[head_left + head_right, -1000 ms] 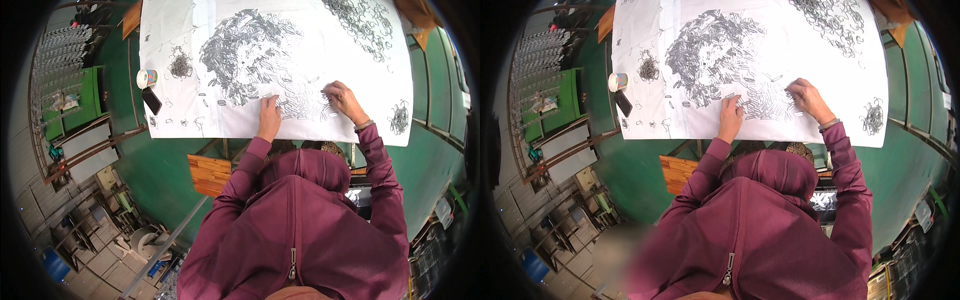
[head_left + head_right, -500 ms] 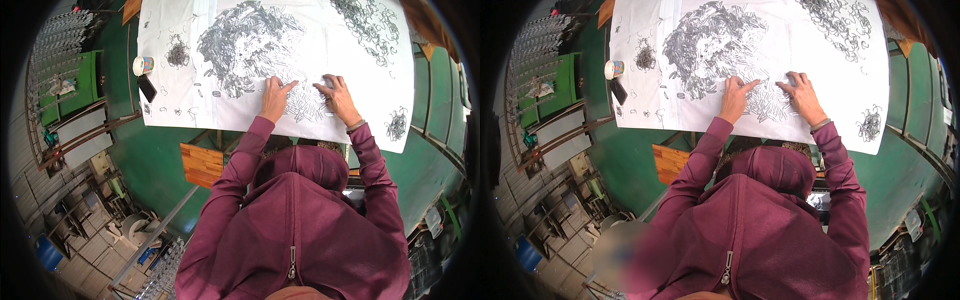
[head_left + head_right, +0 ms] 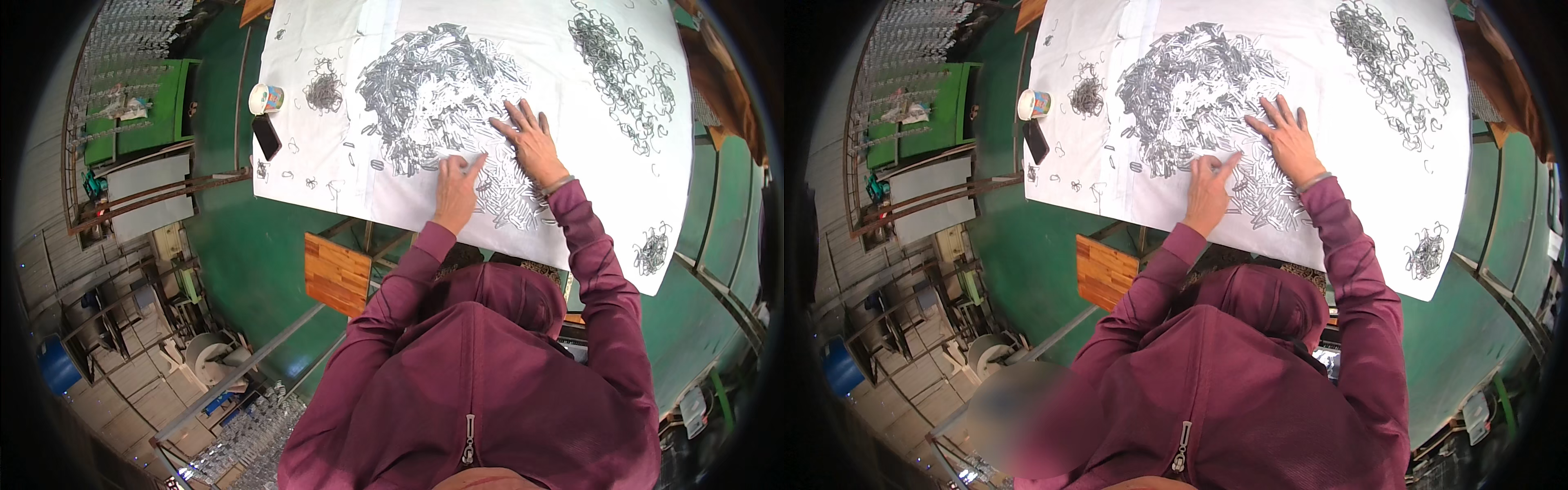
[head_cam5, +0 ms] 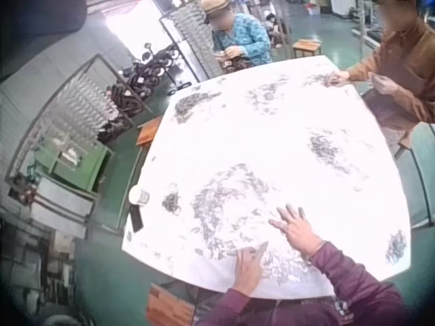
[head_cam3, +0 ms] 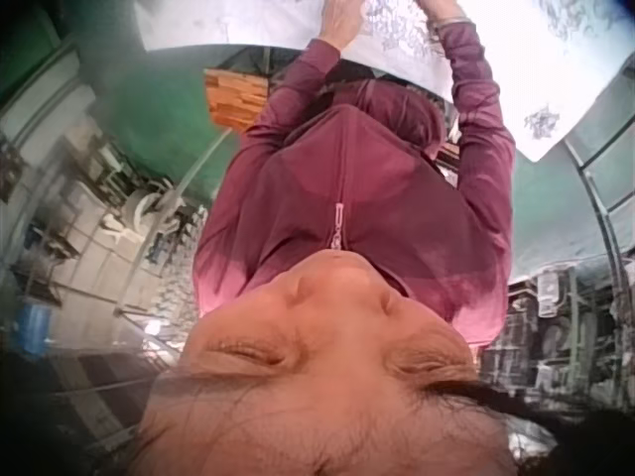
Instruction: The person stands at a table and repeatedly picks up small silver metallic pieces, links them together by hand, and places the assembled pieces onto a large white sheet. The person occasionally moves to a nearby hanging rack to retrieve more pieces and returns to continue assembling them on the table.
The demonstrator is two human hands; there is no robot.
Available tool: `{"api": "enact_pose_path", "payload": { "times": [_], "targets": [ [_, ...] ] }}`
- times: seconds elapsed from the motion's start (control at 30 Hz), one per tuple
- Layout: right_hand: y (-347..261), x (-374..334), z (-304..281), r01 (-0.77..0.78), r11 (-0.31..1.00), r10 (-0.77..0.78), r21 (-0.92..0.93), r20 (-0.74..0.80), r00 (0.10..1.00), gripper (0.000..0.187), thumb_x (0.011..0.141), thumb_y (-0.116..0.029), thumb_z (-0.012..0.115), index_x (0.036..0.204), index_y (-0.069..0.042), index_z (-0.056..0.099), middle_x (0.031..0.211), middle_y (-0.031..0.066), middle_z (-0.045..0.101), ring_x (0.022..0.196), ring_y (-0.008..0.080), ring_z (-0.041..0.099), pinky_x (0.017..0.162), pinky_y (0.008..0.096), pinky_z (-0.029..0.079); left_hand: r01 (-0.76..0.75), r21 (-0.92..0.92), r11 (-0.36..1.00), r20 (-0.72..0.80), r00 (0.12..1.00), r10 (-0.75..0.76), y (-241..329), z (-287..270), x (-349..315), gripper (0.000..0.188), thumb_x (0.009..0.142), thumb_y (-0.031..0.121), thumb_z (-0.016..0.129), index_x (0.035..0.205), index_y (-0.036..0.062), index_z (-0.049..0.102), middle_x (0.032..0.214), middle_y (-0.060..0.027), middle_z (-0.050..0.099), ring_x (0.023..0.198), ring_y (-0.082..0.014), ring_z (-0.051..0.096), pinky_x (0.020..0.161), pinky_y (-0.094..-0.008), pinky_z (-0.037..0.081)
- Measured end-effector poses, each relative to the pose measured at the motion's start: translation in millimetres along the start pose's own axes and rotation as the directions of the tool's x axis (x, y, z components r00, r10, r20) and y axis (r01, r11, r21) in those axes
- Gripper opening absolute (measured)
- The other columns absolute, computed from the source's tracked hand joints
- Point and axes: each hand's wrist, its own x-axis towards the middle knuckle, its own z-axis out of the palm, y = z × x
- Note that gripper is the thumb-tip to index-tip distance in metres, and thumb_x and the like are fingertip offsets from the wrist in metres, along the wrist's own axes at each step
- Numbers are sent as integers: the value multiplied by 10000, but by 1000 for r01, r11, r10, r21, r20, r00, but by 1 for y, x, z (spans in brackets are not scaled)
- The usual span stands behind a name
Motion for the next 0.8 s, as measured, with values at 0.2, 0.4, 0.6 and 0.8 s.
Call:
{"api": "enact_pose_path", "payload": {
  "times": [0.2,0.4,0.6,0.8],
  "targets": [
    [11,-49,-13,125,991,-130,47,126,983,638,798,35,485,1341,-299,469,1471,37,315,1371,282,264,1086,524,275,73,80,994,-79,995,-66,-24,4,30,574,727,-76,515,1258,139,562,934,-122,426,900,-298,413,780,-388,403],
    [21,-46,-26,113,983,-123,144,61,991,651,715,59,552,1316,-186,497,1419,83,390,1342,307,308,1082,504,287,139,195,971,-40,990,-133,-11,16,44,579,775,-42,510,1280,236,555,895,-103,406,875,-284,413,755,-379,399],
    [25,28,-6,-18,987,48,162,-184,982,595,790,25,497,1358,-142,436,1420,115,381,1330,336,322,1054,498,308,-15,161,987,32,999,10,3,12,20,585,776,-31,489,1284,251,553,874,-91,406,854,-265,411,744,-377,390],
    [15,38,3,83,995,-81,55,-41,996,555,861,1,412,1355,-249,456,1463,88,330,1349,310,306,1053,504,309,127,248,960,-65,991,-115,-10,7,51,542,814,17,478,1316,217,514,928,-124,420,904,-291,425,753,-401,393]
  ]
}}
